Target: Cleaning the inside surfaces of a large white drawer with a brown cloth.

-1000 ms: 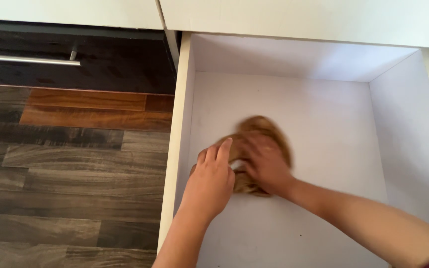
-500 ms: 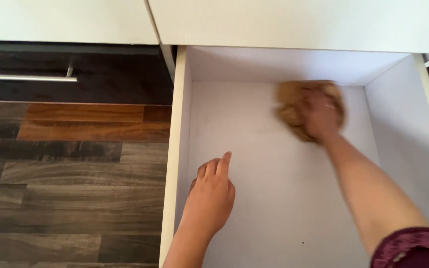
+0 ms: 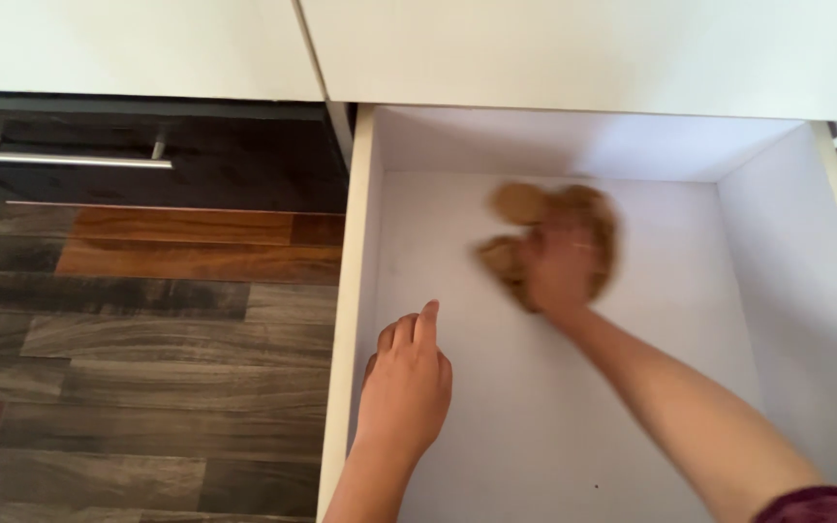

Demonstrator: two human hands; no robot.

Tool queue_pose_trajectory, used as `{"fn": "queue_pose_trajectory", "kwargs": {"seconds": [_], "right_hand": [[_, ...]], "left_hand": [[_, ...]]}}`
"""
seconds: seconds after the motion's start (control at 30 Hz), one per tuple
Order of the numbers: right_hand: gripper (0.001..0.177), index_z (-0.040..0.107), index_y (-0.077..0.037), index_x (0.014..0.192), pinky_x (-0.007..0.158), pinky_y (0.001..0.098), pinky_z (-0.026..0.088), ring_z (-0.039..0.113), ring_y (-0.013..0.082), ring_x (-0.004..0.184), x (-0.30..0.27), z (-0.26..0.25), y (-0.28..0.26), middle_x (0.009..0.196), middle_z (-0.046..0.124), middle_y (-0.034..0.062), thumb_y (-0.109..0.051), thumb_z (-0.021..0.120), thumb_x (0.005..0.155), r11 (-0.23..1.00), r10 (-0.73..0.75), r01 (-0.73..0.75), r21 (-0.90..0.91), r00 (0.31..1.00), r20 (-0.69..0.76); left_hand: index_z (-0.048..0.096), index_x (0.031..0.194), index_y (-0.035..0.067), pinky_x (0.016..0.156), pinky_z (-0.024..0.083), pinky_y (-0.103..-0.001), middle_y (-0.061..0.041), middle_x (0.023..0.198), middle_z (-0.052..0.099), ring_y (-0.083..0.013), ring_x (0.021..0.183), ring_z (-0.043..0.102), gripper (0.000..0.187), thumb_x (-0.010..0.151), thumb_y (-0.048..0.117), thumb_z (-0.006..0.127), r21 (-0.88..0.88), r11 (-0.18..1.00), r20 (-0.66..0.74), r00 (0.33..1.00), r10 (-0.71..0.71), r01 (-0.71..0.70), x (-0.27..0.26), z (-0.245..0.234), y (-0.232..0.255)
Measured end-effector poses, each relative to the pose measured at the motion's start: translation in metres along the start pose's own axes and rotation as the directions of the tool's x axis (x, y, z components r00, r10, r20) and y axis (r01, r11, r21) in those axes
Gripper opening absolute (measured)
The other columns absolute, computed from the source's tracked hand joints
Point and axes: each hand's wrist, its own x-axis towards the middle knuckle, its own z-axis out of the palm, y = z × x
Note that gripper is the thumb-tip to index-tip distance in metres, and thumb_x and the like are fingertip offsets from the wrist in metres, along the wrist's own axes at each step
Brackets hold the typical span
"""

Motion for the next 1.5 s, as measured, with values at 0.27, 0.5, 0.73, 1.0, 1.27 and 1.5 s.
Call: {"fn": "queue_pose_trajectory", "kwargs": {"seconds": [0.27, 0.5, 0.73, 1.0, 1.27, 1.5], "right_hand": [[0.062, 0.036, -0.018, 0.156, 0.119, 0.0604, 0.014, 0.021, 0.0409, 0.149, 0.033, 0.019, -0.190, 0.163, 0.025, 0.0168, -0.047, 0.043, 0.102, 0.955, -0.296, 0.257, 0.147, 0.851, 0.435], [0.061, 0.047, -0.009, 0.150, 0.121, 0.0519, 0.022, 0.028, 0.0372, 0.149, -0.026, 0.002, -0.169, 0.159, 0.035, 0.0157, -0.031, 0.059, 0.094, 0.808, -0.589, 0.490, 0.326, 0.680, 0.437], [0.046, 0.058, -0.003, 0.136, 0.111, 0.0511, 0.029, 0.036, 0.0403, 0.136, -0.106, -0.077, -0.103, 0.150, 0.046, 0.0178, -0.013, 0.061, 0.091, 0.691, -0.717, 0.464, 0.554, 0.539, 0.443], [0.037, 0.053, -0.004, 0.134, 0.106, 0.0459, 0.040, 0.046, 0.0361, 0.126, -0.104, -0.155, 0.023, 0.140, 0.048, 0.0153, -0.006, 0.048, 0.098, 0.938, -0.341, 0.289, 0.190, 0.687, 0.642], [0.031, 0.049, -0.004, 0.123, 0.097, 0.0430, 0.048, 0.054, 0.0350, 0.112, -0.092, -0.296, 0.026, 0.123, 0.051, 0.0172, -0.001, 0.053, 0.092, 0.963, -0.083, -0.064, 0.262, 0.854, 0.513], [0.034, 0.052, -0.006, 0.125, 0.094, 0.0385, 0.049, 0.061, 0.0261, 0.112, -0.115, -0.446, -0.004, 0.123, 0.062, 0.0129, -0.015, 0.062, 0.094, 0.848, 0.084, -0.221, 0.481, 0.953, 0.290]], "left_hand": [[0.036, 0.149, 0.005, 0.100, 0.049, -0.043, -0.016, 0.139, 0.051, -0.0342, 0.133, 0.046, 0.057, 0.095, 0.009, 0.053, -0.077, 0.996, -0.043, 0.998, -0.040, 0.037, -0.001, -0.008, -0.007], [0.030, 0.155, 0.007, 0.102, 0.045, -0.045, -0.016, 0.151, 0.043, -0.0354, 0.134, 0.042, 0.067, 0.092, 0.007, 0.054, -0.119, 0.991, -0.001, 0.998, -0.063, 0.062, 0.006, -0.002, -0.006], [0.031, 0.153, 0.008, 0.107, 0.047, -0.043, -0.016, 0.150, 0.042, -0.0341, 0.136, 0.044, 0.060, 0.096, 0.007, 0.052, -0.142, 0.989, -0.002, 0.999, -0.040, 0.039, 0.010, 0.010, -0.011], [0.032, 0.152, 0.011, 0.103, 0.050, -0.044, -0.012, 0.145, 0.047, -0.0310, 0.131, 0.049, 0.059, 0.097, 0.014, 0.052, 0.093, 0.994, 0.086, 0.995, 0.049, -0.057, -0.005, 0.010, 0.019], [0.031, 0.154, 0.015, 0.102, 0.051, -0.045, -0.010, 0.142, 0.053, -0.0316, 0.129, 0.052, 0.074, 0.090, 0.030, 0.066, -0.014, 0.941, 0.151, 0.929, 0.337, -0.339, -0.039, 0.008, 0.119], [0.013, 0.158, 0.018, 0.099, 0.054, -0.046, -0.013, 0.148, 0.045, -0.0347, 0.125, 0.058, 0.108, 0.079, 0.043, 0.081, -0.049, 0.941, 0.244, 0.909, 0.338, -0.336, -0.082, 0.014, 0.209]]}}
